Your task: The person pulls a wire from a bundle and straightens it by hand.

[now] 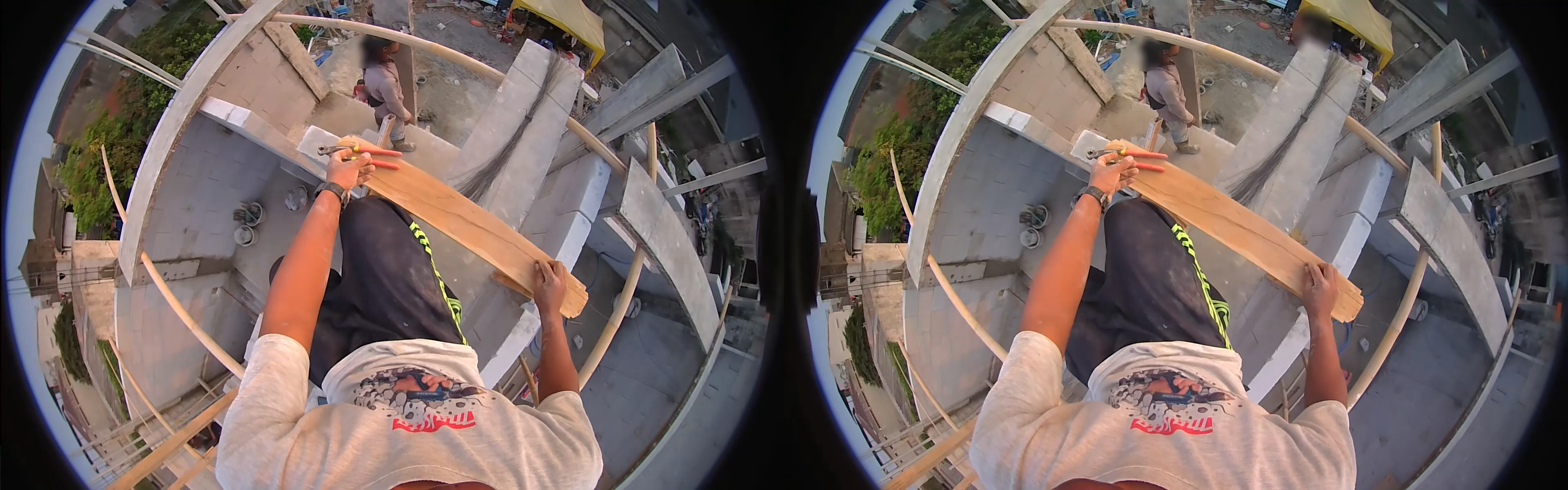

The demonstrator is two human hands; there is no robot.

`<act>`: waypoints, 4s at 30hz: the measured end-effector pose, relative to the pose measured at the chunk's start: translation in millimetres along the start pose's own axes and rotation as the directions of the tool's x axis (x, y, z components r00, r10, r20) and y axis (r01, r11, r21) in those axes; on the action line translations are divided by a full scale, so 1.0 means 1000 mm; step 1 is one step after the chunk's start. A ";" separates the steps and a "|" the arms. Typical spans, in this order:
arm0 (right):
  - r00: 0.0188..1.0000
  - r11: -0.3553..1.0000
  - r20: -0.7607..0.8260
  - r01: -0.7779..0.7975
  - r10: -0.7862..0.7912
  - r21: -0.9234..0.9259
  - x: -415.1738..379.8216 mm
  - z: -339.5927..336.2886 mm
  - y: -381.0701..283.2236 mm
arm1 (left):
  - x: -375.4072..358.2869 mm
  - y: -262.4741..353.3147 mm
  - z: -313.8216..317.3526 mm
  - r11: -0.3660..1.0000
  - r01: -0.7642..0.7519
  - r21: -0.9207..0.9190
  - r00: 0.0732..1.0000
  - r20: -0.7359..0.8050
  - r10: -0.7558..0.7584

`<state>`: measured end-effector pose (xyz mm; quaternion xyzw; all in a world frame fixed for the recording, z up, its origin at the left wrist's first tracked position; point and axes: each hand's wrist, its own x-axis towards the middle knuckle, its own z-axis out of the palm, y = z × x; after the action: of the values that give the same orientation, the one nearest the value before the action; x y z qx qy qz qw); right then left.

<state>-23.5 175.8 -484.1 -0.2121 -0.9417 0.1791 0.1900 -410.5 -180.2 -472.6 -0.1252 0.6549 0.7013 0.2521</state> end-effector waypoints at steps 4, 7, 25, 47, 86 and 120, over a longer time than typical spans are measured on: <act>1.000 1.000 -0.004 -0.002 0.002 -0.003 0.000 -0.002 -0.003 | 0.011 -0.006 0.005 0.994 -0.091 0.054 0.977 -0.186 0.099; 1.000 0.999 -0.014 0.027 -0.028 -0.031 -0.002 0.000 -0.007 | 0.012 -0.012 0.000 0.812 -0.342 0.473 0.884 -0.132 0.449; 0.998 0.999 0.036 -0.054 0.054 0.002 0.018 0.020 -0.034 | 0.021 -0.057 -0.020 0.910 -0.317 0.267 0.907 -0.196 0.373; 0.799 0.826 0.438 0.125 -0.412 0.549 0.238 0.159 -0.248 | -0.143 0.054 -0.201 0.998 0.053 0.021 0.838 -0.545 -0.033; 0.872 0.924 0.410 0.353 -0.267 -0.149 0.172 0.154 -0.246 | -0.153 -0.045 -0.363 0.578 0.236 0.781 0.950 -0.312 0.033; 0.952 0.932 0.183 0.282 -0.244 -0.227 0.065 0.117 -0.271 | -0.116 -0.029 -0.362 0.924 -0.124 0.361 0.958 -0.201 0.207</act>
<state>-218.7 -53.5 -453.6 -0.0918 -0.9884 0.0473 0.1116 -354.4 -556.8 -478.7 -0.1052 0.8011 0.5746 0.1304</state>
